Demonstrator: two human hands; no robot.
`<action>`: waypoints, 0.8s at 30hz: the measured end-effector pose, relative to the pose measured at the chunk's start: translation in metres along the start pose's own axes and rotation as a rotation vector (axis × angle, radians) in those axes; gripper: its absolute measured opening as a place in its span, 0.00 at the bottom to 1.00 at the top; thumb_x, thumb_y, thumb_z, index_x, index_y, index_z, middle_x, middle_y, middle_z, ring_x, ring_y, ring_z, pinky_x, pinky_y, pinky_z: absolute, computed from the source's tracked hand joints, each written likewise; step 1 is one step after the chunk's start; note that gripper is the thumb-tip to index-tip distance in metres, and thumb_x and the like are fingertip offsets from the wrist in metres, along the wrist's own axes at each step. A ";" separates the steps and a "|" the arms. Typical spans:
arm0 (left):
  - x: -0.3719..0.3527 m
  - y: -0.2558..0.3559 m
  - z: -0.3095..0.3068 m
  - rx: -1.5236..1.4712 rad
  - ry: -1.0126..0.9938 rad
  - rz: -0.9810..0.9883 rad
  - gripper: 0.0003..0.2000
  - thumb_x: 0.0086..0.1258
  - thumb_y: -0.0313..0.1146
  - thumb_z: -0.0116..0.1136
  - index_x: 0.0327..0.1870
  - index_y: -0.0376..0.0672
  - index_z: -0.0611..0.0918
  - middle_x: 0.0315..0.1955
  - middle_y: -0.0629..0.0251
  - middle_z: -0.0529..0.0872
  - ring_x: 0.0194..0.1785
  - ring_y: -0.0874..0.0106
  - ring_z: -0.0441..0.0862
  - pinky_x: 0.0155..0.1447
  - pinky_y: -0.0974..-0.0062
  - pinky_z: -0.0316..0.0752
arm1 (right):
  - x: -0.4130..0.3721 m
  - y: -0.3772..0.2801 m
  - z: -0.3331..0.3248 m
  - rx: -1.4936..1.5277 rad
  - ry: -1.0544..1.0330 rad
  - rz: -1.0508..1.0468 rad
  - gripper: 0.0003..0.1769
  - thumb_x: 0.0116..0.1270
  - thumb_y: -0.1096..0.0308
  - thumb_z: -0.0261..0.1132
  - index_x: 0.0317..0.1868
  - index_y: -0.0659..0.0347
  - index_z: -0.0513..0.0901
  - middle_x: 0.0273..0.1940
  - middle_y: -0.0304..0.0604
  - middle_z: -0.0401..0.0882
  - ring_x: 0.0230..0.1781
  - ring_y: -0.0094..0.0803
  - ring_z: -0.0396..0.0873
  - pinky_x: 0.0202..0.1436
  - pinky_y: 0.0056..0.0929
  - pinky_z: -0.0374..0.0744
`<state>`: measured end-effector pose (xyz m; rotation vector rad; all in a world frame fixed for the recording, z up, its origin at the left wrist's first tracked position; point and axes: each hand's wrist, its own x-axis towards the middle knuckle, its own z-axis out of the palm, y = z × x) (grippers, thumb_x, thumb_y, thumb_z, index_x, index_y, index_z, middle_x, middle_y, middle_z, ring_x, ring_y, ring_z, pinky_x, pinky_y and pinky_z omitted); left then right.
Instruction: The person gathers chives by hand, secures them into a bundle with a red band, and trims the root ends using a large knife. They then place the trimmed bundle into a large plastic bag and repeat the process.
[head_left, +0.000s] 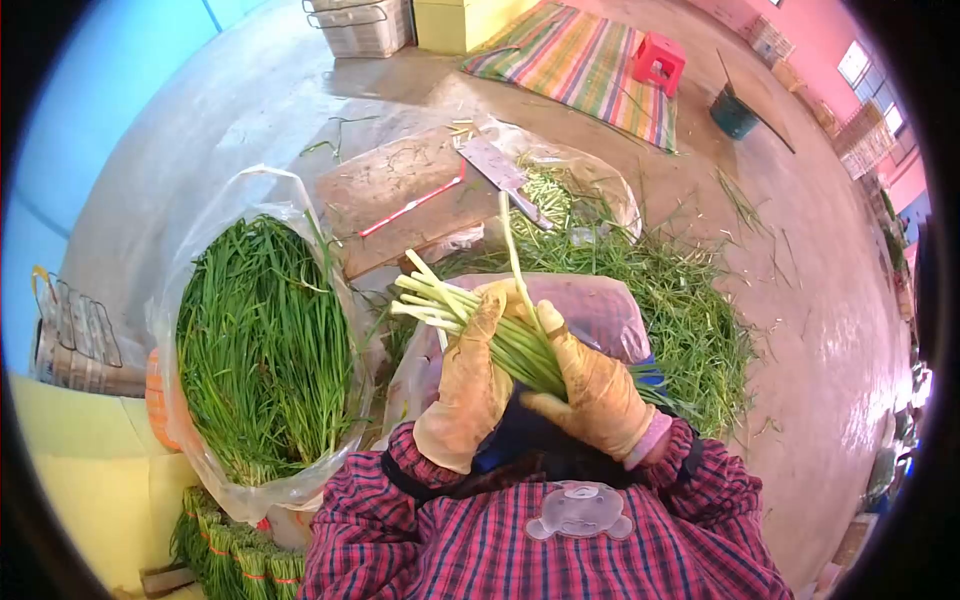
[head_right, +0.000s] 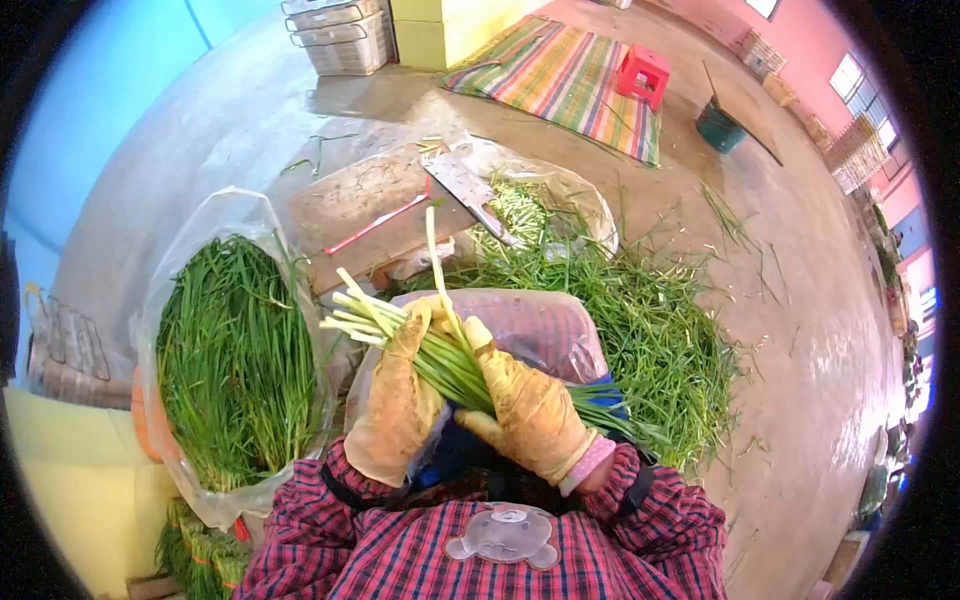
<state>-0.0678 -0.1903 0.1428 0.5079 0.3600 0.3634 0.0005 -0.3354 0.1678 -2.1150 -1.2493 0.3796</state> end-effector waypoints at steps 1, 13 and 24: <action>0.002 0.000 0.001 0.005 -0.035 -0.021 0.16 0.76 0.38 0.55 0.59 0.40 0.76 0.47 0.64 0.82 0.51 0.72 0.80 0.58 0.71 0.75 | -0.001 0.006 0.002 0.008 0.011 0.063 0.51 0.56 0.62 0.75 0.74 0.64 0.57 0.57 0.59 0.77 0.55 0.51 0.79 0.58 0.39 0.77; 0.000 0.037 0.016 0.307 -0.434 0.029 0.32 0.73 0.33 0.58 0.74 0.38 0.59 0.68 0.58 0.69 0.70 0.68 0.67 0.74 0.67 0.59 | 0.001 0.024 -0.054 0.541 -0.296 0.214 0.35 0.67 0.56 0.69 0.67 0.65 0.68 0.55 0.43 0.79 0.56 0.26 0.73 0.59 0.29 0.72; 0.013 0.007 0.020 0.143 -0.246 0.079 0.26 0.73 0.35 0.59 0.68 0.36 0.68 0.45 0.60 0.84 0.51 0.71 0.81 0.56 0.71 0.78 | 0.018 0.007 -0.041 0.384 0.253 0.006 0.27 0.54 0.60 0.76 0.53 0.60 0.80 0.52 0.50 0.79 0.51 0.45 0.79 0.55 0.37 0.77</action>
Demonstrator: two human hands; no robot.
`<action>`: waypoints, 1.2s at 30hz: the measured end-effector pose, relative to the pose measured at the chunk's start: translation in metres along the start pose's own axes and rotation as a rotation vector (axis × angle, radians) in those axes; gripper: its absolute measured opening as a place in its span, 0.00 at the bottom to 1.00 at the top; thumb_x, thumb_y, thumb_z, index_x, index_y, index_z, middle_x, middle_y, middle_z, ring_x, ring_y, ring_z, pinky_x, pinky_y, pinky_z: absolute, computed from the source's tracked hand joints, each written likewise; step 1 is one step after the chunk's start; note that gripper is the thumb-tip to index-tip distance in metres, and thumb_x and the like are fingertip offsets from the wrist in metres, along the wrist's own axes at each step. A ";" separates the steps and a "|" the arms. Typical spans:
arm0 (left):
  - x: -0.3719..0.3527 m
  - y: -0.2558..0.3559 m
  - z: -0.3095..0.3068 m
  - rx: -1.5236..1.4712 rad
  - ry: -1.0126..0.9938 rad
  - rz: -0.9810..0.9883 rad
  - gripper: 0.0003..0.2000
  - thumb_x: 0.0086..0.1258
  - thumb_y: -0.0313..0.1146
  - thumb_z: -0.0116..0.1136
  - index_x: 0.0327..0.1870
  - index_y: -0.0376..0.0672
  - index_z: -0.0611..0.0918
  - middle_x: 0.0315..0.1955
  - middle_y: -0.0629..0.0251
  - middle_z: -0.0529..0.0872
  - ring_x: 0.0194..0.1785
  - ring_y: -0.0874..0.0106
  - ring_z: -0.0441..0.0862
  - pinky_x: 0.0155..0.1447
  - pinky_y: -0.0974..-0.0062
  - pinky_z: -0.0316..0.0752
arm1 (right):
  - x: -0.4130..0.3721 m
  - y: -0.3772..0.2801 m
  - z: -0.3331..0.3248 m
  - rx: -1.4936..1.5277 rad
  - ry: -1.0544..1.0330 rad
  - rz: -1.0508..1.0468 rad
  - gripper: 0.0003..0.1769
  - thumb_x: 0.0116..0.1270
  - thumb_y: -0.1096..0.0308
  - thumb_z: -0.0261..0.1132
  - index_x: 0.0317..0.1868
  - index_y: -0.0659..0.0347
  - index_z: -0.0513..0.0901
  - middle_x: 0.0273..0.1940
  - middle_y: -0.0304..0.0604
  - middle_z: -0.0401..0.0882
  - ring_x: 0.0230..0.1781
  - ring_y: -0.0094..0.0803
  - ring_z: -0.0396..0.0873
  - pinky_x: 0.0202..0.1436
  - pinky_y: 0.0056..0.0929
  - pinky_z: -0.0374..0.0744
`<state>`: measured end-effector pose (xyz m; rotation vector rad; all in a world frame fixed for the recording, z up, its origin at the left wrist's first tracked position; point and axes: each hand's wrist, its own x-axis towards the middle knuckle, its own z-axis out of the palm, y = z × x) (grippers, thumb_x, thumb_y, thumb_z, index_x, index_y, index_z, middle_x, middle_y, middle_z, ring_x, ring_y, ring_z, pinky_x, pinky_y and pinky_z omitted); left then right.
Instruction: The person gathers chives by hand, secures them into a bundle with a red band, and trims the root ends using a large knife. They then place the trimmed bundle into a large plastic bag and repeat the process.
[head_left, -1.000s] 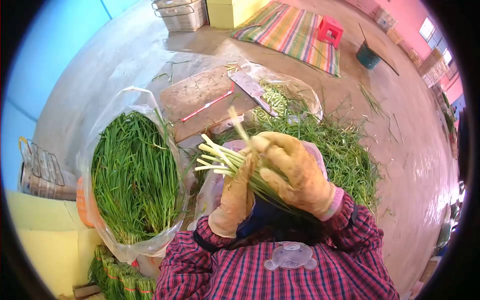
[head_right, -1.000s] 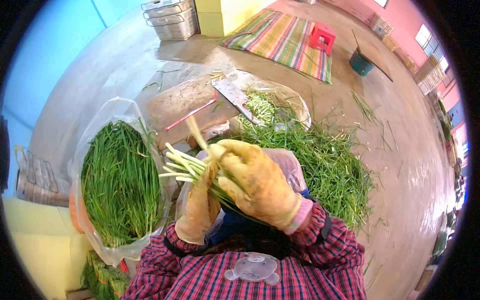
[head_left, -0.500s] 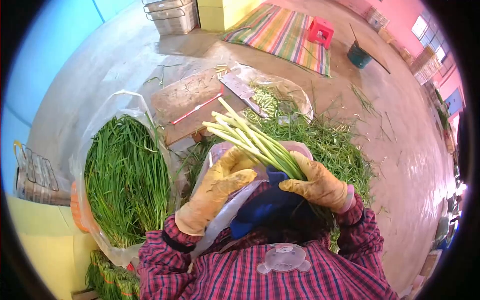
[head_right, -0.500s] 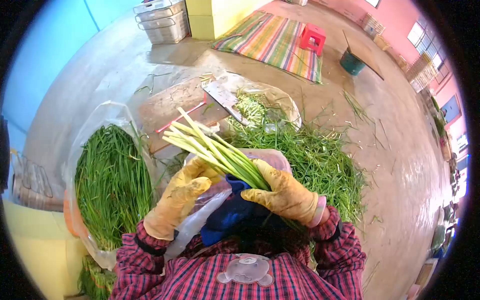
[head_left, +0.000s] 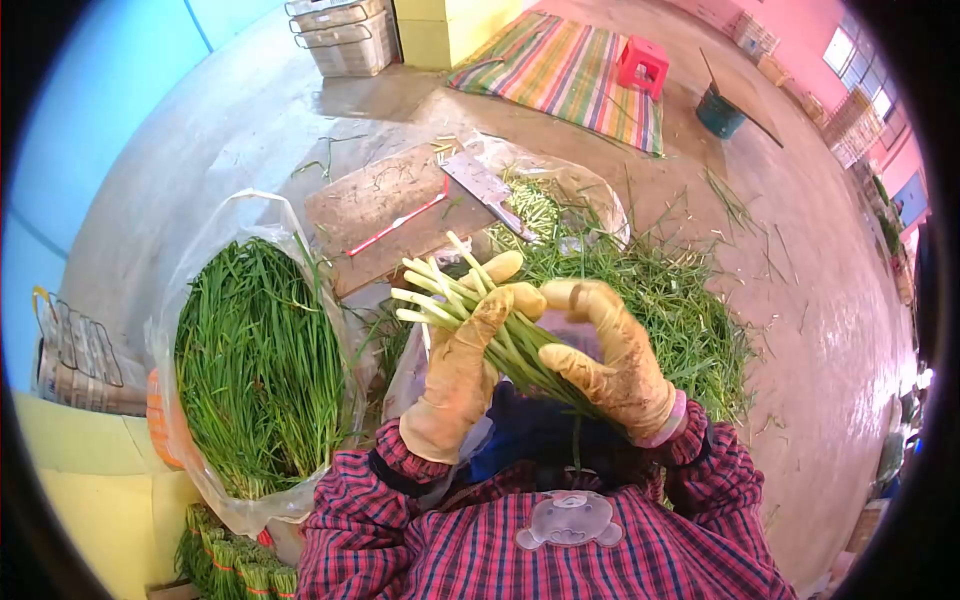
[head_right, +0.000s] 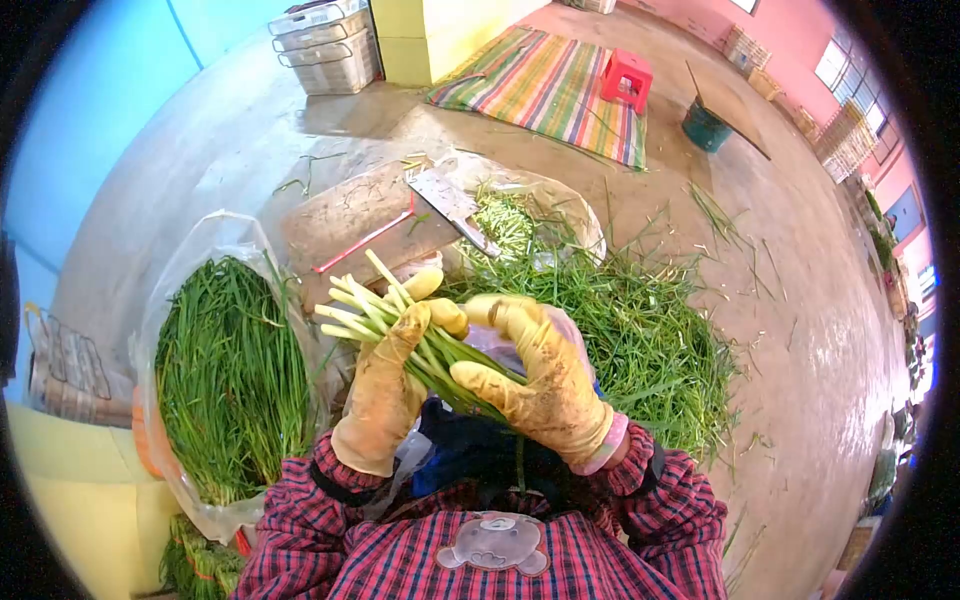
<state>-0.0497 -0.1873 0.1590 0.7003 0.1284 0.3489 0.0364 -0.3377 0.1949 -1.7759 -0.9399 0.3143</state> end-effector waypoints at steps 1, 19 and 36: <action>0.001 -0.002 0.000 0.031 -0.011 0.026 0.25 0.73 0.36 0.59 0.68 0.36 0.68 0.44 0.60 0.84 0.50 0.71 0.81 0.55 0.72 0.78 | 0.005 -0.008 0.000 0.003 0.001 0.000 0.27 0.54 0.60 0.76 0.53 0.60 0.80 0.52 0.50 0.79 0.51 0.45 0.79 0.55 0.37 0.77; -0.008 -0.010 -0.004 0.033 -0.006 -0.109 0.23 0.72 0.36 0.59 0.65 0.40 0.71 0.51 0.67 0.80 0.54 0.76 0.78 0.58 0.74 0.74 | 0.041 -0.007 0.017 -0.026 -0.005 -0.228 0.16 0.55 0.68 0.74 0.45 0.59 0.86 0.46 0.42 0.78 0.51 0.35 0.76 0.57 0.34 0.74; 0.049 0.043 0.019 0.050 0.057 0.214 0.17 0.70 0.31 0.62 0.58 0.40 0.76 0.44 0.62 0.83 0.48 0.68 0.83 0.58 0.64 0.80 | 0.001 0.027 -0.017 -0.484 0.004 -0.160 0.41 0.57 0.65 0.72 0.71 0.58 0.66 0.44 0.53 0.83 0.44 0.49 0.83 0.48 0.39 0.81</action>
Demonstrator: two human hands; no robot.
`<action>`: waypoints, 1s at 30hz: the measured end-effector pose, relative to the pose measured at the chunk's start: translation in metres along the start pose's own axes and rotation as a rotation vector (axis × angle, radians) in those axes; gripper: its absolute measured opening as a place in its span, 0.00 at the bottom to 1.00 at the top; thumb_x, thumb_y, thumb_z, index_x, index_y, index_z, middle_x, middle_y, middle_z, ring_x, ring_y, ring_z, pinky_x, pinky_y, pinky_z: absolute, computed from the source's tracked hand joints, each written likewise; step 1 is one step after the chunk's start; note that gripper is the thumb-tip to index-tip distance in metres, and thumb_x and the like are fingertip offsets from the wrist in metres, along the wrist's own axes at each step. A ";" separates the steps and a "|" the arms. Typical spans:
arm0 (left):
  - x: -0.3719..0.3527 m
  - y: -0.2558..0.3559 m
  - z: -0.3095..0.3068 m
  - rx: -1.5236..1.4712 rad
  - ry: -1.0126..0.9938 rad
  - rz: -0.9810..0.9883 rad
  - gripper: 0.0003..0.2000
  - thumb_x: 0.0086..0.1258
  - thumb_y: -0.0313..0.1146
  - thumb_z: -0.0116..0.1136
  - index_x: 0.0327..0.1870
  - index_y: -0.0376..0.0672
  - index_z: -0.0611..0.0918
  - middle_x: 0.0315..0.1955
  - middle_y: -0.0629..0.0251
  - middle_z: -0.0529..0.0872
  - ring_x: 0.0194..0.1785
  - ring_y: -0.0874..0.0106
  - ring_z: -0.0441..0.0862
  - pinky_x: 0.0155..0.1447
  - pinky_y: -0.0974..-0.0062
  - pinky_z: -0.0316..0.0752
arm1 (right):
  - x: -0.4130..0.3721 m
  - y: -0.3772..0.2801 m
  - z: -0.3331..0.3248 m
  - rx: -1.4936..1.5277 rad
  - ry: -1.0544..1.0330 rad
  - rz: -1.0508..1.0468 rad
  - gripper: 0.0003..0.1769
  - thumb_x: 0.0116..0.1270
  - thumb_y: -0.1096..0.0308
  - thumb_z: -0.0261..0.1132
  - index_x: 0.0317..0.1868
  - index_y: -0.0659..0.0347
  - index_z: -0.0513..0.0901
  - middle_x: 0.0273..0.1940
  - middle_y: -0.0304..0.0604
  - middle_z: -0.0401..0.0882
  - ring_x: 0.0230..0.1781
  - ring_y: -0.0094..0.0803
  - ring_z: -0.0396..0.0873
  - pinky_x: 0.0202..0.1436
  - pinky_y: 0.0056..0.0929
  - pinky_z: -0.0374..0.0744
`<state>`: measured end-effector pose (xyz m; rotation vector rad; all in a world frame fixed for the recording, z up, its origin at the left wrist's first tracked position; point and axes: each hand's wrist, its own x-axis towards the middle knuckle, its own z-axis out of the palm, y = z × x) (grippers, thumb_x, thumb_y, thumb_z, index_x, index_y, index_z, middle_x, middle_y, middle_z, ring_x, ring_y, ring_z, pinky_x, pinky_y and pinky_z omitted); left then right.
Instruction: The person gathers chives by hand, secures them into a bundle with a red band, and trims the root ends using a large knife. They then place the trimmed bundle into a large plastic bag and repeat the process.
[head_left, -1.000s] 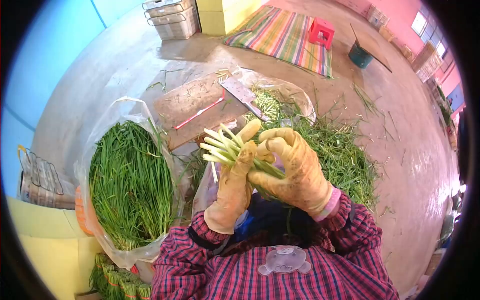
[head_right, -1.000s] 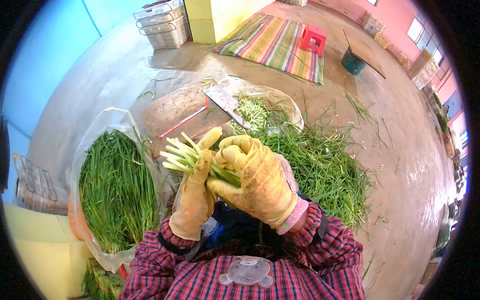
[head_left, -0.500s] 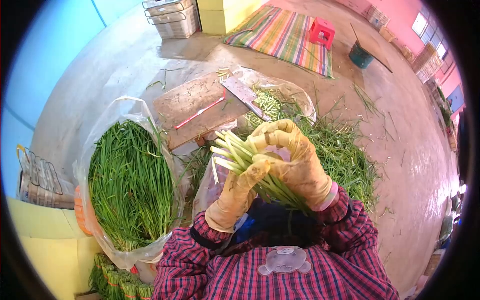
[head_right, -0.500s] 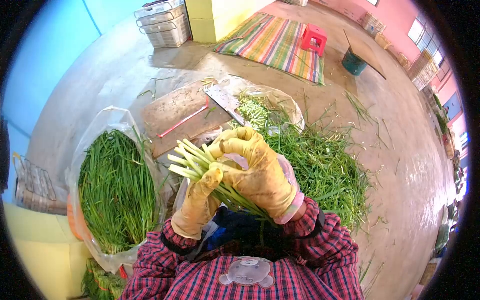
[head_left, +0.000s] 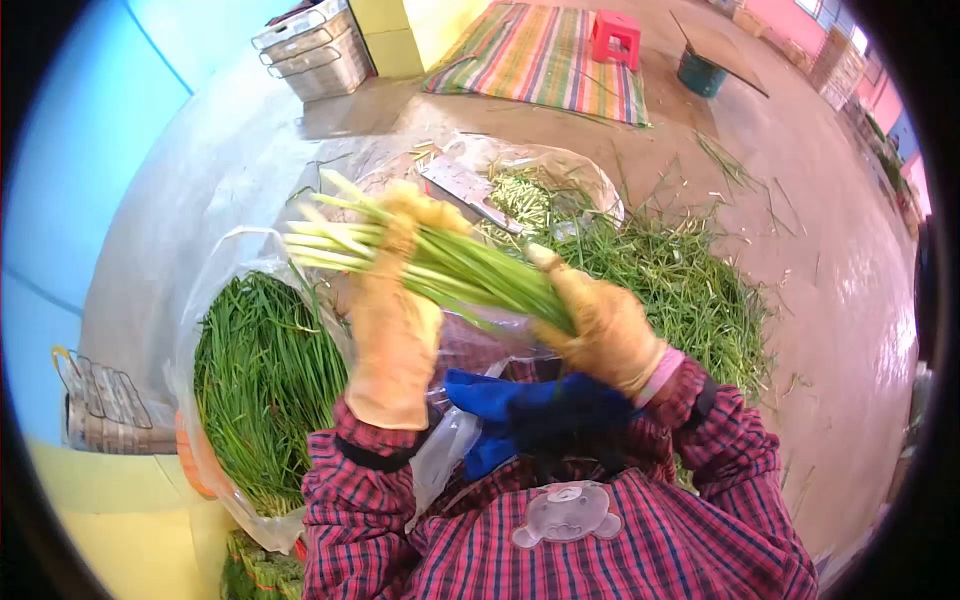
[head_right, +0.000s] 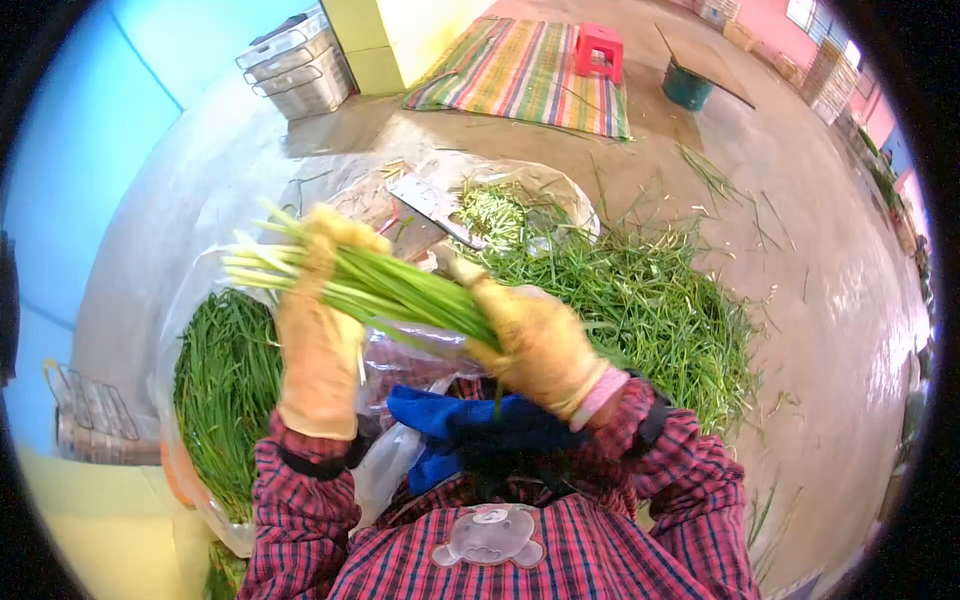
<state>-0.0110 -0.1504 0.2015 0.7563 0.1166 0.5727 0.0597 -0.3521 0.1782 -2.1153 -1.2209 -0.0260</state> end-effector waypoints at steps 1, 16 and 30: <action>0.008 0.011 0.006 0.002 0.062 0.081 0.17 0.70 0.31 0.62 0.57 0.40 0.76 0.45 0.62 0.83 0.48 0.68 0.83 0.58 0.63 0.80 | -0.015 0.020 -0.005 -0.055 -0.010 0.085 0.37 0.57 0.66 0.72 0.68 0.57 0.69 0.43 0.53 0.83 0.43 0.49 0.83 0.46 0.39 0.82; 0.023 -0.032 0.059 0.059 0.018 0.281 0.13 0.72 0.32 0.60 0.53 0.39 0.76 0.35 0.67 0.81 0.41 0.71 0.79 0.55 0.63 0.78 | 0.002 0.036 -0.094 -0.234 0.379 -0.148 0.44 0.47 0.63 0.78 0.66 0.59 0.70 0.64 0.50 0.71 0.64 0.48 0.70 0.69 0.42 0.68; -0.038 -0.007 -0.028 1.224 -0.301 -0.005 0.31 0.61 0.46 0.69 0.63 0.39 0.74 0.60 0.55 0.78 0.65 0.63 0.73 0.67 0.63 0.68 | 0.046 0.105 0.000 0.550 -0.121 0.248 0.21 0.68 0.69 0.65 0.59 0.62 0.72 0.43 0.45 0.82 0.42 0.31 0.79 0.46 0.31 0.78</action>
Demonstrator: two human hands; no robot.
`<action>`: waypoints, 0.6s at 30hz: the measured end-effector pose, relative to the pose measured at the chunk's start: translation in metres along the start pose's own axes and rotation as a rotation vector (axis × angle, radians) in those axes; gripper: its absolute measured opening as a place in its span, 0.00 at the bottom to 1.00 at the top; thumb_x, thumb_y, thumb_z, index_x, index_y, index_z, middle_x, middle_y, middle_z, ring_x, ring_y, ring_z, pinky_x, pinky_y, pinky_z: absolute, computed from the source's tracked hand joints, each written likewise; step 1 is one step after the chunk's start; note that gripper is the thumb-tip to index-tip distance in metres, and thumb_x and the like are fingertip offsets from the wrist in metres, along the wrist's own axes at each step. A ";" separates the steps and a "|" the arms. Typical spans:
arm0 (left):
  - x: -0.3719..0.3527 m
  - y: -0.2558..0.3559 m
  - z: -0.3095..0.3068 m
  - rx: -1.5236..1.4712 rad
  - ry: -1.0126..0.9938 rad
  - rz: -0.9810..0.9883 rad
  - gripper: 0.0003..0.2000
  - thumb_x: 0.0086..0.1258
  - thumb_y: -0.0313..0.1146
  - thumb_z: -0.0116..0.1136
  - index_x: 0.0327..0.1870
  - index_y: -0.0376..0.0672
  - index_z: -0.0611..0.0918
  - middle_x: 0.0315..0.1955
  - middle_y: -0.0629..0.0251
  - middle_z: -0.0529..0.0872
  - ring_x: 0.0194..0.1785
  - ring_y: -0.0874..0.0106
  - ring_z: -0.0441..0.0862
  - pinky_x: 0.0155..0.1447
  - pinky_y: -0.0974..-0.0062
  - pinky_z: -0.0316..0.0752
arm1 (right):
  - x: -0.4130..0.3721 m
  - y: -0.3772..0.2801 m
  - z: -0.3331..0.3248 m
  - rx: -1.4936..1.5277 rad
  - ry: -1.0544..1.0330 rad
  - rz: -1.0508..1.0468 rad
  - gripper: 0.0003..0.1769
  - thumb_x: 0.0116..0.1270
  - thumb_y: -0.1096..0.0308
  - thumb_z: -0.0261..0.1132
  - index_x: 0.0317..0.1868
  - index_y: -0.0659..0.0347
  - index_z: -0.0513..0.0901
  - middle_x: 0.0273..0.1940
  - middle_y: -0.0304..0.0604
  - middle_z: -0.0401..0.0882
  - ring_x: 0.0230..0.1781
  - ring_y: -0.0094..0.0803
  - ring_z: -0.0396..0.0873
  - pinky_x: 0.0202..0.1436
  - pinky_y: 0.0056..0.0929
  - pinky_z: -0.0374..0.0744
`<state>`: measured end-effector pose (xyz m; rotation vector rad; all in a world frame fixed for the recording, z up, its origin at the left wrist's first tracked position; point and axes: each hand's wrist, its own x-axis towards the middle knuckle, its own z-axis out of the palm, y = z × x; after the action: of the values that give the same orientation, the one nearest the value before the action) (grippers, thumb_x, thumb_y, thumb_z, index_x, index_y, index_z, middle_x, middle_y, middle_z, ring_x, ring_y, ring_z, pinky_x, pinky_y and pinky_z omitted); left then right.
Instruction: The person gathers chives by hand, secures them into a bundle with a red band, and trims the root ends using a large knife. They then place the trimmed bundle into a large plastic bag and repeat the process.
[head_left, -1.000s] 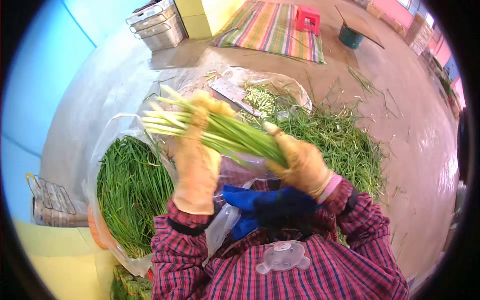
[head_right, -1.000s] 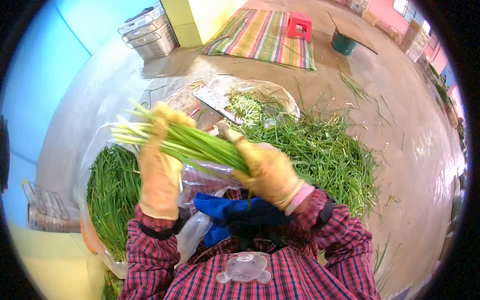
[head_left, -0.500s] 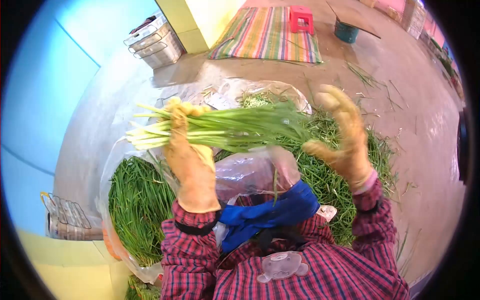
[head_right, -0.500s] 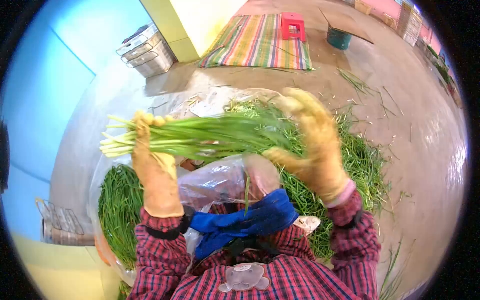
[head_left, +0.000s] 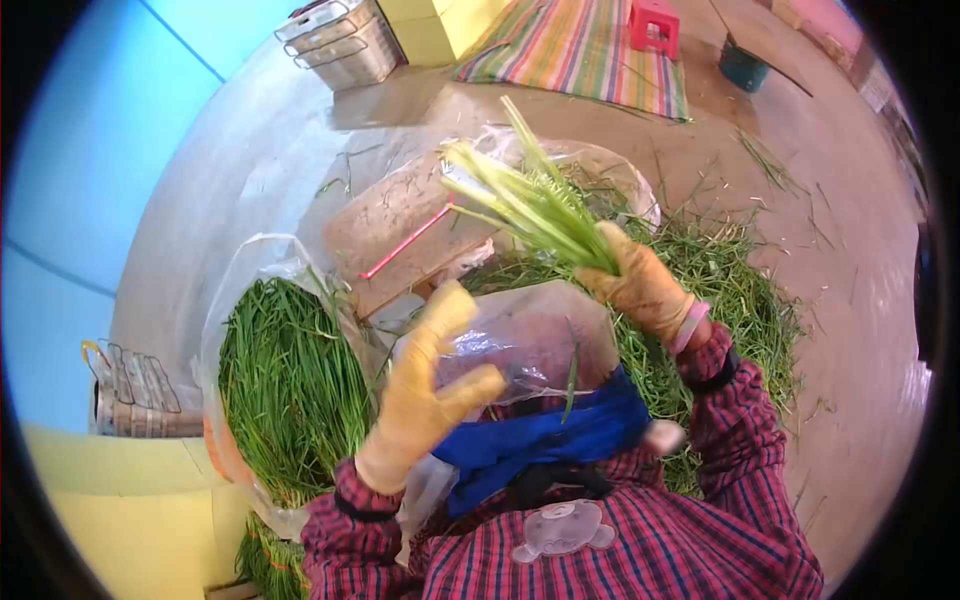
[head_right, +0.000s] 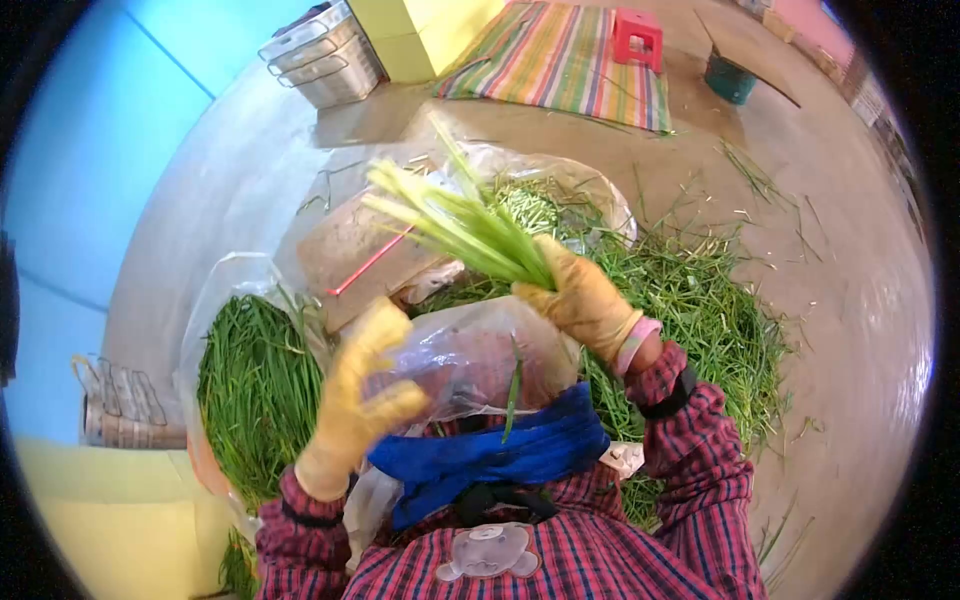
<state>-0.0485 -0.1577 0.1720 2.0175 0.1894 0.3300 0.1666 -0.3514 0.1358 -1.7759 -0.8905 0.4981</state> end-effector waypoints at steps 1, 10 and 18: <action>-0.017 -0.002 0.003 0.183 -0.159 0.014 0.32 0.60 0.46 0.70 0.63 0.41 0.75 0.60 0.56 0.78 0.64 0.61 0.74 0.67 0.61 0.68 | 0.004 0.004 -0.004 0.023 -0.011 0.085 0.21 0.69 0.70 0.65 0.60 0.63 0.71 0.42 0.42 0.82 0.40 0.27 0.77 0.44 0.30 0.77; -0.110 0.012 0.001 0.550 -0.368 -0.116 0.24 0.58 0.30 0.64 0.59 0.55 0.82 0.44 0.66 0.86 0.47 0.61 0.82 0.51 0.63 0.76 | 0.037 0.019 0.021 0.135 -0.103 0.162 0.22 0.67 0.68 0.66 0.59 0.61 0.73 0.32 0.38 0.78 0.26 0.22 0.71 0.30 0.26 0.73; -0.199 0.012 -0.043 0.101 0.014 -0.584 0.13 0.61 0.25 0.65 0.48 0.45 0.87 0.35 0.64 0.88 0.39 0.69 0.84 0.45 0.71 0.77 | 0.110 0.043 0.075 -0.031 -0.183 0.146 0.19 0.67 0.67 0.65 0.56 0.60 0.74 0.33 0.39 0.79 0.28 0.26 0.74 0.32 0.29 0.75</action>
<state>-0.2507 -0.1813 0.1709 1.9563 0.7959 -0.0383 0.1994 -0.2287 0.0767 -1.8538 -0.9020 0.7543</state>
